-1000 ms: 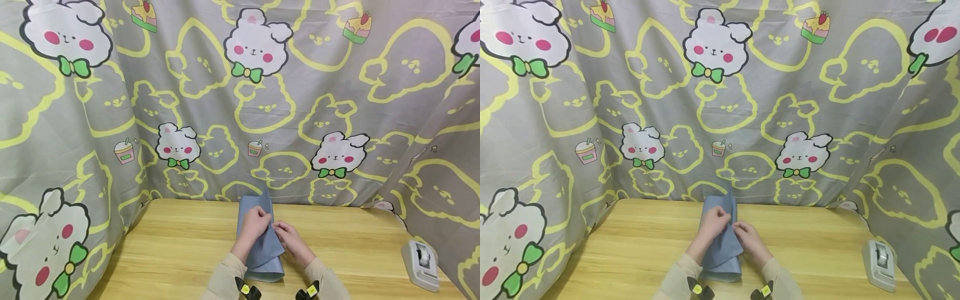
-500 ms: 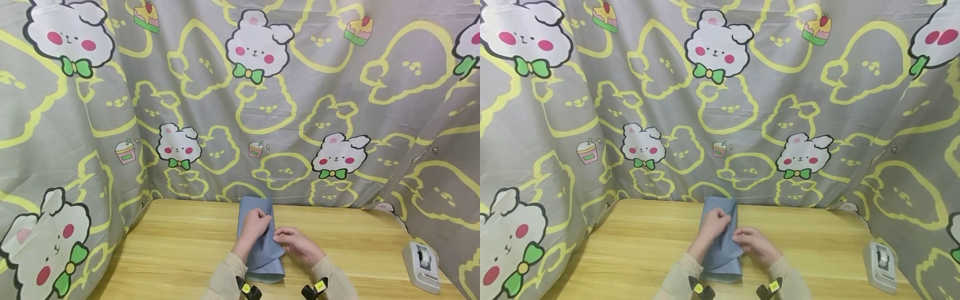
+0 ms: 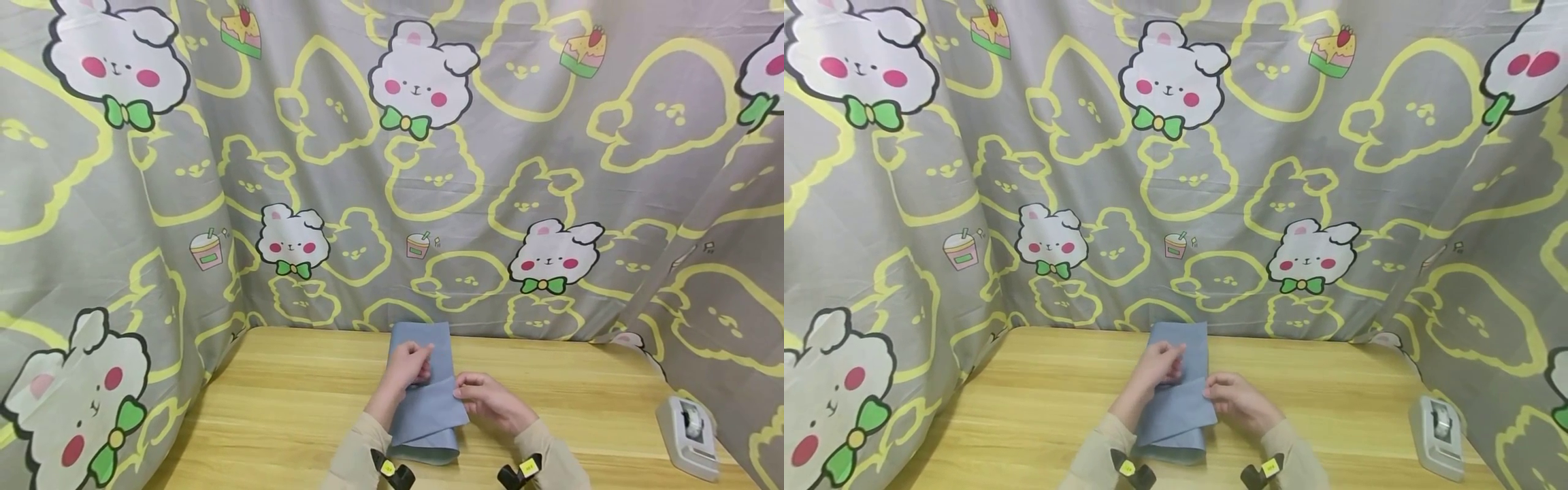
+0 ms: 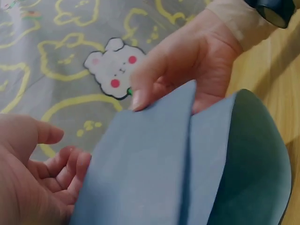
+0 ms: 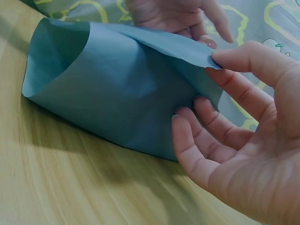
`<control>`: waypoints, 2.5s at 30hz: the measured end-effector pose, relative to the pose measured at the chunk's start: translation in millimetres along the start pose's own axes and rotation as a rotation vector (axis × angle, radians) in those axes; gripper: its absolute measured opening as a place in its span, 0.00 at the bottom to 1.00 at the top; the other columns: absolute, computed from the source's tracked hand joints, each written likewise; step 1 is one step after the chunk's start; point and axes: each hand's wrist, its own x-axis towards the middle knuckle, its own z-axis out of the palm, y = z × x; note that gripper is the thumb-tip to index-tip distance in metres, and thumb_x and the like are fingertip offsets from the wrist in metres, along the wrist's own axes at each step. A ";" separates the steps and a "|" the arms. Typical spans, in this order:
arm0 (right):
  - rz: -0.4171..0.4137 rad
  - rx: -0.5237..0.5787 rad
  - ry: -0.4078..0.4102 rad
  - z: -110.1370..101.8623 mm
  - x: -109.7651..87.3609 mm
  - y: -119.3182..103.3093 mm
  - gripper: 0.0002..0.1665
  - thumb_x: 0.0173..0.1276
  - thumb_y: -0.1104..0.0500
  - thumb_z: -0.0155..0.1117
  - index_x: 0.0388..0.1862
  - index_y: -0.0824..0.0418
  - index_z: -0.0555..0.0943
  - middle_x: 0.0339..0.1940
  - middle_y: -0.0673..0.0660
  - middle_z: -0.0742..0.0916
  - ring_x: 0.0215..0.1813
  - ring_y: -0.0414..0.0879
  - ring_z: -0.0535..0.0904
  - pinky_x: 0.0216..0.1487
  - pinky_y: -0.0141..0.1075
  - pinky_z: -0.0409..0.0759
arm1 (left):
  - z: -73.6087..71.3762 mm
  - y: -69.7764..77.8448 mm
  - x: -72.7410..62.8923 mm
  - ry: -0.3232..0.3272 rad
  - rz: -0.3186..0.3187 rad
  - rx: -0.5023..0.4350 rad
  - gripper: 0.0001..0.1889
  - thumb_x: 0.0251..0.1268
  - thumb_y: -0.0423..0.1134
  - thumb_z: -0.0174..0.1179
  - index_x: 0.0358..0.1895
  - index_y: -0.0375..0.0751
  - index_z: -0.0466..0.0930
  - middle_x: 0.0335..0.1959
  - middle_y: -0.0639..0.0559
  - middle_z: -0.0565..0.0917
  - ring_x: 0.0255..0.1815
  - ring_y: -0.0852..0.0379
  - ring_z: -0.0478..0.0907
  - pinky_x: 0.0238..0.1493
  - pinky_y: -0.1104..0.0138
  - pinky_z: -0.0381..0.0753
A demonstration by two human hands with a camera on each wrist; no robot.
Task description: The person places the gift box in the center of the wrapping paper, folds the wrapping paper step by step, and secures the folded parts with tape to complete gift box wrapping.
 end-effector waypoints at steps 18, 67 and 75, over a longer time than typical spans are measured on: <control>-0.003 0.010 -0.014 -3.1 -4.4 1.2 0.11 0.68 0.68 0.55 0.32 0.53 0.76 0.34 0.45 0.77 0.40 0.35 0.77 0.46 0.32 0.82 | -93.2 -39.8 6.3 -0.029 -0.097 -0.042 0.21 0.68 0.39 0.57 0.59 0.29 0.70 0.51 0.37 0.78 0.47 0.48 0.79 0.44 0.57 0.83; 0.008 -0.002 0.342 3.8 8.5 12.0 0.21 0.75 0.57 0.52 0.63 0.65 0.71 0.46 0.47 0.82 0.45 0.41 0.81 0.44 0.37 0.82 | -84.1 -56.3 1.2 -0.150 -0.202 -0.093 0.32 0.65 0.44 0.63 0.68 0.31 0.67 0.54 0.39 0.82 0.43 0.50 0.84 0.40 0.57 0.86; 0.061 -0.034 0.459 8.0 11.2 7.9 0.13 0.71 0.53 0.60 0.46 0.61 0.76 0.38 0.48 0.81 0.38 0.40 0.82 0.39 0.36 0.82 | -78.5 -54.5 1.7 -0.108 -0.194 -0.071 0.30 0.63 0.43 0.63 0.66 0.32 0.69 0.48 0.41 0.84 0.39 0.52 0.84 0.37 0.58 0.87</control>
